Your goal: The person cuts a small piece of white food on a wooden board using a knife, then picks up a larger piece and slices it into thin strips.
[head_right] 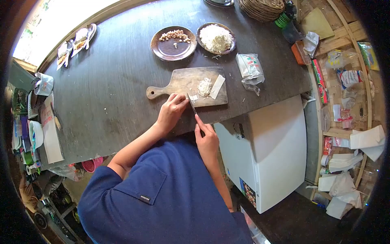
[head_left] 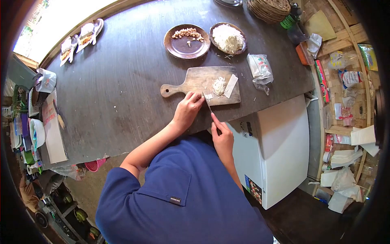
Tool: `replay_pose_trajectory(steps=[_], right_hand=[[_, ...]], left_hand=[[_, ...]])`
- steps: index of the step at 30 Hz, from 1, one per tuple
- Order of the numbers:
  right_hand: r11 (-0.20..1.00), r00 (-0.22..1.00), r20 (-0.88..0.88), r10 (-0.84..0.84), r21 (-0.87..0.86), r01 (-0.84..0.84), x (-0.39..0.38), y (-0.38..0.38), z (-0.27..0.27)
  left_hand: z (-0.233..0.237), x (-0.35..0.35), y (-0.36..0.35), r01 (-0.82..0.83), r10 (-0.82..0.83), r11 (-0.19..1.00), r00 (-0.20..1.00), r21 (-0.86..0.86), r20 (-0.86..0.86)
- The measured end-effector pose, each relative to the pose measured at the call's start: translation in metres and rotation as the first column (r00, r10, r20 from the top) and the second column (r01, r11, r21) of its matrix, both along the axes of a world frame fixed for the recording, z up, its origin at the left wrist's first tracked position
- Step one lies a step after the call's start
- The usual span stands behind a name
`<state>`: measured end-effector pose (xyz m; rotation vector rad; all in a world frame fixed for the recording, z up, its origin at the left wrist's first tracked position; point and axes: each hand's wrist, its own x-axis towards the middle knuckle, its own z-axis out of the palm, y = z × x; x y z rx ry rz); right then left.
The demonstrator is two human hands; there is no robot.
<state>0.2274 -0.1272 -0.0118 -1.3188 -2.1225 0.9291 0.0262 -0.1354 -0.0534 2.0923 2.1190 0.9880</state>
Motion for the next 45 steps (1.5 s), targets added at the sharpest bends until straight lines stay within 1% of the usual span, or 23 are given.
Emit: replay_pose_trajectory(steps=[3, 5, 7, 9, 13, 16, 19, 21, 22, 24, 28, 33, 34, 36, 39, 41, 43, 45], right_hand=[[1.000, 1.000, -0.017, 0.003, -0.026, -0.003, -0.005, 0.003, 0.006], [1.000, 0.999, 0.036, 0.020, -0.018, -0.019, -0.004, 0.004, 0.008], [0.999, 1.000, 0.004, 0.016, -0.032, -0.016, 0.001, 0.000, 0.002], [1.000, 0.998, -0.066, 0.013, -0.025, -0.015, 0.003, 0.000, -0.004], [0.996, 1.000, -0.027, 0.010, -0.092, -0.012, -0.003, 0.006, 0.003], [0.997, 1.000, -0.007, 0.020, -0.068, -0.021, -0.004, 0.005, 0.009], [0.997, 1.000, 0.006, 0.006, -0.073, -0.006, 0.004, 0.002, 0.006], [0.999, 1.000, 0.019, 0.022, -0.028, -0.021, 0.003, 0.006, 0.007], [0.999, 0.999, 0.025, 0.024, -0.032, -0.023, 0.003, 0.007, 0.010], [0.999, 0.998, 0.050, 0.025, -0.049, -0.022, -0.001, 0.011, 0.019], [0.997, 0.998, 0.046, 0.039, -0.064, -0.036, 0.003, 0.010, 0.015], [0.995, 0.999, 0.024, 0.040, -0.090, -0.037, -0.003, 0.016, 0.019], [0.995, 0.999, 0.020, 0.044, -0.087, -0.042, -0.003, 0.015, 0.020], [0.994, 0.996, 0.067, 0.051, -0.095, -0.044, 0.000, 0.011, 0.022], [0.998, 0.996, 0.068, 0.055, -0.040, -0.053, 0.003, 0.008, 0.010], [0.997, 0.996, 0.076, 0.055, -0.051, -0.051, 0.001, 0.010, 0.008], [0.993, 0.998, 0.041, 0.046, -0.109, -0.041, -0.001, 0.013, 0.012], [0.995, 0.998, 0.015, 0.060, -0.078, -0.059, 0.001, 0.011, 0.014]], left_hand=[[0.000, 0.001, -0.004, -0.013, 0.013, 1.000, 0.999, 0.006, 0.031], [0.000, -0.001, -0.002, -0.010, 0.009, 0.999, 1.000, 0.037, 0.019], [-0.002, 0.000, -0.001, -0.008, 0.007, 0.999, 1.000, 0.039, 0.025], [-0.002, 0.000, 0.000, -0.019, 0.017, 0.999, 0.999, 0.049, 0.041], [-0.002, 0.000, -0.001, -0.016, 0.012, 0.998, 0.997, 0.054, 0.070], [-0.001, -0.002, 0.001, -0.027, 0.022, 0.998, 0.997, 0.061, 0.073], [0.001, 0.002, -0.001, -0.038, 0.036, 0.999, 0.997, 0.021, 0.061], [0.000, 0.005, -0.002, -0.063, 0.062, 0.997, 0.998, 0.049, 0.024], [-0.003, 0.006, -0.004, -0.066, 0.065, 0.997, 0.997, 0.044, 0.029], [-0.006, 0.003, -0.003, -0.033, 0.031, 0.999, 0.998, 0.040, 0.046], [-0.005, 0.000, -0.005, -0.009, 0.009, 0.999, 1.000, 0.044, 0.018], [0.000, 0.004, -0.006, -0.072, 0.071, 0.997, 0.995, 0.017, 0.063], [0.000, 0.003, -0.005, -0.076, 0.075, 0.997, 0.995, 0.021, 0.059], [-0.003, 0.002, -0.005, -0.064, 0.063, 0.997, 0.997, 0.033, 0.037], [-0.003, 0.002, -0.004, -0.072, 0.071, 0.997, 0.997, 0.041, 0.031], [0.000, 0.001, -0.005, -0.073, 0.073, 0.997, 0.997, 0.027, 0.008], [0.002, 0.001, -0.004, -0.070, 0.071, 0.997, 0.997, 0.017, -0.019], [0.003, 0.000, -0.006, -0.105, 0.108, 0.992, 0.993, 0.063, -0.050]])
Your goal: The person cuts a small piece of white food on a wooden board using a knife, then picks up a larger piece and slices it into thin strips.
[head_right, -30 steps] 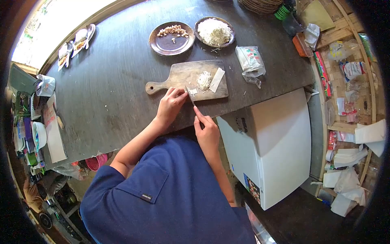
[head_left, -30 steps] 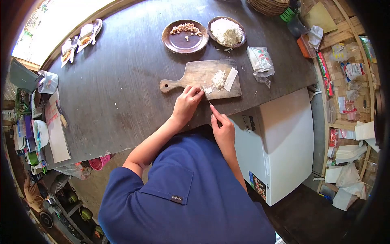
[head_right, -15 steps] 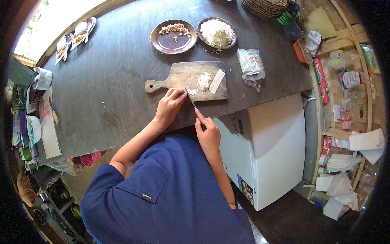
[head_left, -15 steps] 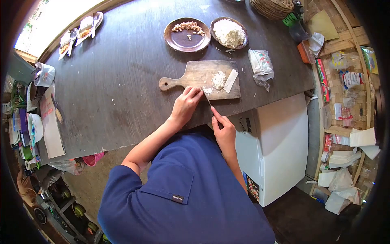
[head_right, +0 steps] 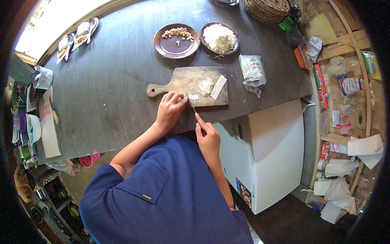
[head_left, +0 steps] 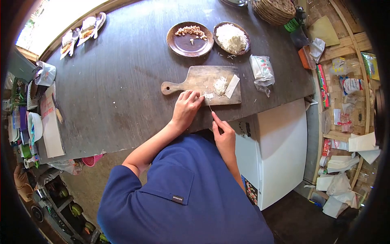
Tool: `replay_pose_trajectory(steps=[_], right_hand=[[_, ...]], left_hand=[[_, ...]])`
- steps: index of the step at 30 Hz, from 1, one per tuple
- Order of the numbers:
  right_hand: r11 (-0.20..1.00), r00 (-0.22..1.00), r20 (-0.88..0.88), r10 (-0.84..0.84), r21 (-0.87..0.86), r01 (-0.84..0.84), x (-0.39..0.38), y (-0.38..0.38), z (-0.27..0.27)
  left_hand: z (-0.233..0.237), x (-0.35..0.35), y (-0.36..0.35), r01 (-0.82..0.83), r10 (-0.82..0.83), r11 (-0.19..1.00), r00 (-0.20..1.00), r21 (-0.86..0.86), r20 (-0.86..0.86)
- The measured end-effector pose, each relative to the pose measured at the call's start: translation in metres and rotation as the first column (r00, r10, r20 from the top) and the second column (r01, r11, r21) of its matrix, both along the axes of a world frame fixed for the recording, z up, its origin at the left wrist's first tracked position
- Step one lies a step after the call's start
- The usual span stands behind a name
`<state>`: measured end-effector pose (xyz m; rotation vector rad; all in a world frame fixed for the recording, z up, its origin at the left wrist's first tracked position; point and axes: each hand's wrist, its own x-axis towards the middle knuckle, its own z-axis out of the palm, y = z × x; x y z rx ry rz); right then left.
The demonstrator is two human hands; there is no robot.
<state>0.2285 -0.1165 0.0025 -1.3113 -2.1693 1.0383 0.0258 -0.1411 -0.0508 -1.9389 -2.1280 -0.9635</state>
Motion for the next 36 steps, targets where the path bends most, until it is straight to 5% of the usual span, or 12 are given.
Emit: replay_pose_trajectory(steps=[36], right_hand=[[1.000, 1.000, 0.006, -0.022, 0.013, 0.022, -0.006, -0.002, -0.006]], left_hand=[[0.001, -0.006, -0.002, -0.022, 0.022, 1.000, 0.999, 0.002, -0.036]])
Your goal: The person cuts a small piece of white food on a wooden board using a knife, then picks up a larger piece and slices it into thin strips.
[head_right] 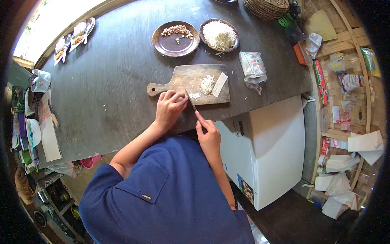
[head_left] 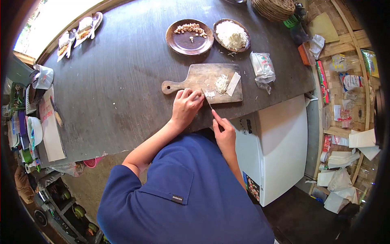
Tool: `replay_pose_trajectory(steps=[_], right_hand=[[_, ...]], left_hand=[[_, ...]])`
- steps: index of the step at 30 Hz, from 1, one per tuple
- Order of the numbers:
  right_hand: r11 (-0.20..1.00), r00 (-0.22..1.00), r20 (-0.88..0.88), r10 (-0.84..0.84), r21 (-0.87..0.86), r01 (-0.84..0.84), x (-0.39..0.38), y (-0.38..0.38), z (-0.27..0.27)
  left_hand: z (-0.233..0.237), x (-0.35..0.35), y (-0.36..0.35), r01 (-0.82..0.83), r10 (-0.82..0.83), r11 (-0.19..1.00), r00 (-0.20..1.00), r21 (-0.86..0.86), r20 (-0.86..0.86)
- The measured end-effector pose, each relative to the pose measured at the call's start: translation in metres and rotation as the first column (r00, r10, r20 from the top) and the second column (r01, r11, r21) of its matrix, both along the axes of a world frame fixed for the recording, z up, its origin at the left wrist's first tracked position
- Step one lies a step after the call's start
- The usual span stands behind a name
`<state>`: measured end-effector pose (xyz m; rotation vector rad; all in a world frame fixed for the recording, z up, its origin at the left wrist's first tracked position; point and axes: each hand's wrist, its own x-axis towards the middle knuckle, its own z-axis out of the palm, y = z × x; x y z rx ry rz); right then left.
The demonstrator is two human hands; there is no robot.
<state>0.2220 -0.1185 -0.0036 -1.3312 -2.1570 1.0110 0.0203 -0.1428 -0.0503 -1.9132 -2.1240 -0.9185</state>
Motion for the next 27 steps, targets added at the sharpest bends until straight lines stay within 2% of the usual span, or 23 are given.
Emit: replay_pose_trajectory(steps=[7, 10, 16, 27], right_hand=[[1.000, 1.000, -0.008, -0.001, -0.016, 0.001, 0.002, -0.004, 0.001], [0.999, 1.000, -0.005, -0.011, -0.036, 0.011, -0.004, 0.000, 0.005], [1.000, 1.000, -0.002, 0.006, 0.007, -0.006, 0.002, -0.006, 0.001], [1.000, 1.000, 0.017, -0.014, 0.001, 0.014, 0.000, -0.007, 0.002]], left_hand=[[-0.001, 0.001, 0.001, -0.002, 0.001, 1.000, 1.000, 0.026, 0.021], [0.000, 0.001, 0.000, -0.012, 0.013, 0.999, 0.999, 0.042, -0.029], [-0.001, -0.001, 0.000, 0.006, -0.007, 0.998, 1.000, 0.056, 0.016], [0.000, -0.001, -0.002, -0.007, 0.007, 1.000, 1.000, 0.005, 0.015]])
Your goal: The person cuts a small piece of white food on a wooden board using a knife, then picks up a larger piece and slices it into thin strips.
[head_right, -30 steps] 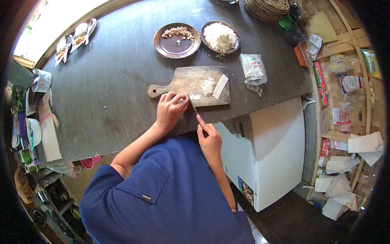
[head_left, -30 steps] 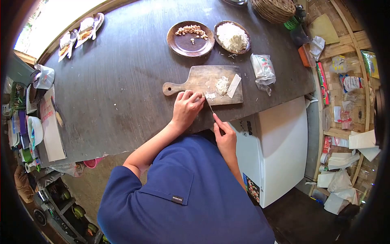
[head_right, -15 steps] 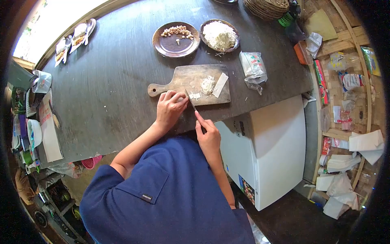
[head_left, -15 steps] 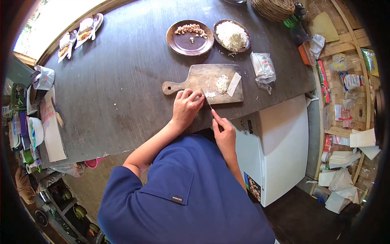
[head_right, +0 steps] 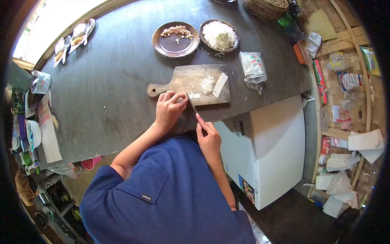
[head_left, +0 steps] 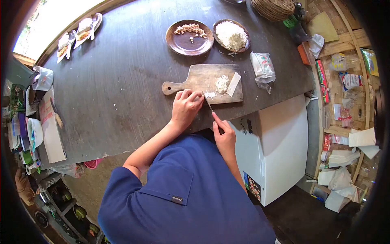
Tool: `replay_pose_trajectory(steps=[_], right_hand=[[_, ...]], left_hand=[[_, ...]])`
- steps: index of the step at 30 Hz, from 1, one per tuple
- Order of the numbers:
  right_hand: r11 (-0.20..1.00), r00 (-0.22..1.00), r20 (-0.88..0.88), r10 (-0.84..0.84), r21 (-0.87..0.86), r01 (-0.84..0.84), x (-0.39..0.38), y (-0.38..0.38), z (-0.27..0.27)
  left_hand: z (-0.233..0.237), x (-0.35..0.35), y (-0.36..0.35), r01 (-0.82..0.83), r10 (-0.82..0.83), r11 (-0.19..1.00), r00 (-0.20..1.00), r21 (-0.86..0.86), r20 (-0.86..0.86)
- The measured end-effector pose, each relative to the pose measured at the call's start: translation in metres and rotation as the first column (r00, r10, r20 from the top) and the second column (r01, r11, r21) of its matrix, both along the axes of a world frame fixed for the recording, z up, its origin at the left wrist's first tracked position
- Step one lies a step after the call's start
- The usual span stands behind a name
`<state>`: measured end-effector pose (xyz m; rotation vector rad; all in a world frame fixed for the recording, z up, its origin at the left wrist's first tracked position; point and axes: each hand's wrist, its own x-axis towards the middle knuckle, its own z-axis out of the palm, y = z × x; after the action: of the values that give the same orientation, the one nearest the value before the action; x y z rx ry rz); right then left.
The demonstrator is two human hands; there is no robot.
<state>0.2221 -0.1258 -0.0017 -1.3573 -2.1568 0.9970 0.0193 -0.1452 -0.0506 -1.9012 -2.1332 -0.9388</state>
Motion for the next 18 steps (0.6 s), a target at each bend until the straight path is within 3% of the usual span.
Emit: replay_pose_trajectory(steps=[18], right_hand=[[1.000, 1.000, 0.014, -0.009, 0.016, 0.008, -0.001, -0.005, -0.006]], left_hand=[[-0.004, -0.003, -0.001, 0.012, -0.012, 1.000, 1.000, 0.008, 0.026]])
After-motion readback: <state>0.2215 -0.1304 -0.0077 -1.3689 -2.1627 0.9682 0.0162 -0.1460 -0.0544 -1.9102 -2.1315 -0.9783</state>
